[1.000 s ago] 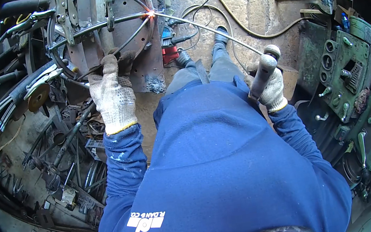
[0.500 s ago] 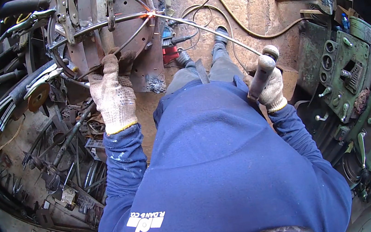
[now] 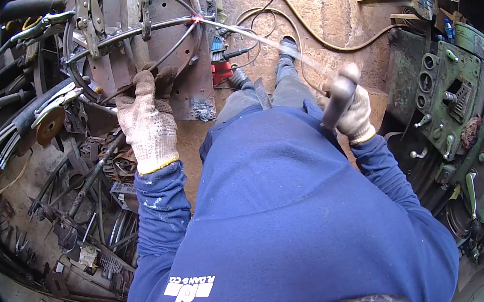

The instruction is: The person uses a welding tool to fuse together a metal frame secured with several clamps, and then uses a wrench to adjust the assembly.

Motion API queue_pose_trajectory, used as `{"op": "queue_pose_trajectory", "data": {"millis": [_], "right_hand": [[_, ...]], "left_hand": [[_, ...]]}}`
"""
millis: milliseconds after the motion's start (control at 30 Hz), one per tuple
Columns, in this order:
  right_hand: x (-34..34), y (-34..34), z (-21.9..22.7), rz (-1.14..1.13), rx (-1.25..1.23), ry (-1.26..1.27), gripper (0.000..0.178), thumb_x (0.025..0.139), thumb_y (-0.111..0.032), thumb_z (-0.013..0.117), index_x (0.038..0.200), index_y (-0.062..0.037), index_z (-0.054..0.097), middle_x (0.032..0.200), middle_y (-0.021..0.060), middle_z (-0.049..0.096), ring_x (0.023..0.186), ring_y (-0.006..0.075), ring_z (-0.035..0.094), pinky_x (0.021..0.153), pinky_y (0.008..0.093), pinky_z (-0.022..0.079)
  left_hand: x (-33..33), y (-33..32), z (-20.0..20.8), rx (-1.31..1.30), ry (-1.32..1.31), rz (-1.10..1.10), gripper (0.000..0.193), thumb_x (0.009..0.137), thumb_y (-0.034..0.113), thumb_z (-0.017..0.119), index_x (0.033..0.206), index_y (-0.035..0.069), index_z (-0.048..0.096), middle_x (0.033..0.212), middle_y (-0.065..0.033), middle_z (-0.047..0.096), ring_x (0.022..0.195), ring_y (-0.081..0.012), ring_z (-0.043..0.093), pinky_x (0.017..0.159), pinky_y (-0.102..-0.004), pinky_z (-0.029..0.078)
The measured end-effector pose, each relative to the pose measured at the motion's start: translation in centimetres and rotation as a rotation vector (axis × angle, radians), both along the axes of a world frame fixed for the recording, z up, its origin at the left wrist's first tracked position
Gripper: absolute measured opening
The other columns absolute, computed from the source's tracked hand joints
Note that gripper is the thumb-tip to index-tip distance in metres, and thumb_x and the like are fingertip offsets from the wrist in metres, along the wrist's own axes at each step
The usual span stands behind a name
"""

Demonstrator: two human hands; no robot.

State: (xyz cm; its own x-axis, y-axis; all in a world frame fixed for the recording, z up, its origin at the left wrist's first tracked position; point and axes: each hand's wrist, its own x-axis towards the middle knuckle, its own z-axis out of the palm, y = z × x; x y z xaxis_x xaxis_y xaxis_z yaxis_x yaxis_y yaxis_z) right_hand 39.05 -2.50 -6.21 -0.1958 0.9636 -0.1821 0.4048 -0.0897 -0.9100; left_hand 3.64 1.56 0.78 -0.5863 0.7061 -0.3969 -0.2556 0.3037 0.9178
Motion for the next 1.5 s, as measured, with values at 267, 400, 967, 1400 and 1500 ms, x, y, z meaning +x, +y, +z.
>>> {"op": "queue_pose_trajectory", "data": {"millis": [267, 400, 967, 1400, 1500], "right_hand": [[0.2, 0.0, 0.2, -0.145, -0.498, 0.202, 0.037, 0.080, -0.015, 0.086, 0.110, -0.0028, 0.068, 0.086, 0.0024, 0.070, 0.076, 0.0112, 0.068, 0.071, 0.0289, 0.056], [0.6, 0.5, 0.7, -0.222, -0.717, 0.250, 0.038, 0.077, -0.017, 0.090, 0.106, -0.0041, 0.068, 0.086, 0.0005, 0.069, 0.080, 0.0114, 0.067, 0.074, 0.0287, 0.055], [1.2, -0.2, -0.8, 0.017, -0.021, -0.126, 0.034, 0.080, -0.020, 0.081, 0.107, -0.0054, 0.066, 0.084, 0.0045, 0.067, 0.077, 0.0168, 0.066, 0.071, 0.0334, 0.054], [0.7, -1.4, -1.0, -0.055, -0.043, -0.144, 0.053, 0.073, -0.022, 0.090, 0.119, -0.0049, 0.070, 0.103, 0.0104, 0.075, 0.095, 0.0207, 0.074, 0.086, 0.0343, 0.057], [0.4, -1.3, -0.3, -0.054, -0.097, -0.090, 0.050, 0.072, -0.022, 0.090, 0.116, -0.0056, 0.072, 0.104, 0.0102, 0.076, 0.095, 0.0216, 0.074, 0.085, 0.0343, 0.057]], "left_hand": [[-1.4, -0.6, -0.5, -0.081, 0.008, -0.073, 0.040, 0.095, 0.021, 0.077, 0.126, 0.004, 0.058, 0.105, -0.0114, 0.074, 0.088, -0.0175, 0.074, 0.077, -0.0275, 0.059], [-1.2, -0.6, -0.7, 0.011, -0.056, -0.050, 0.040, 0.094, 0.019, 0.077, 0.126, 0.004, 0.058, 0.106, -0.0119, 0.074, 0.088, -0.0197, 0.075, 0.082, -0.0299, 0.061], [-1.2, -0.4, -0.4, -0.045, -0.036, -0.053, 0.035, 0.096, 0.016, 0.075, 0.124, 0.003, 0.059, 0.109, -0.0125, 0.071, 0.089, -0.0219, 0.074, 0.085, -0.0342, 0.062], [-1.0, -0.4, -0.8, 0.054, -0.059, -0.068, 0.038, 0.095, 0.018, 0.076, 0.124, 0.004, 0.058, 0.106, -0.0122, 0.073, 0.091, -0.0234, 0.075, 0.086, -0.0364, 0.062], [-1.1, -0.6, -0.9, 0.048, -0.054, -0.072, 0.039, 0.095, 0.018, 0.076, 0.126, 0.003, 0.058, 0.106, -0.0118, 0.073, 0.092, -0.0232, 0.075, 0.085, -0.0359, 0.062]]}}
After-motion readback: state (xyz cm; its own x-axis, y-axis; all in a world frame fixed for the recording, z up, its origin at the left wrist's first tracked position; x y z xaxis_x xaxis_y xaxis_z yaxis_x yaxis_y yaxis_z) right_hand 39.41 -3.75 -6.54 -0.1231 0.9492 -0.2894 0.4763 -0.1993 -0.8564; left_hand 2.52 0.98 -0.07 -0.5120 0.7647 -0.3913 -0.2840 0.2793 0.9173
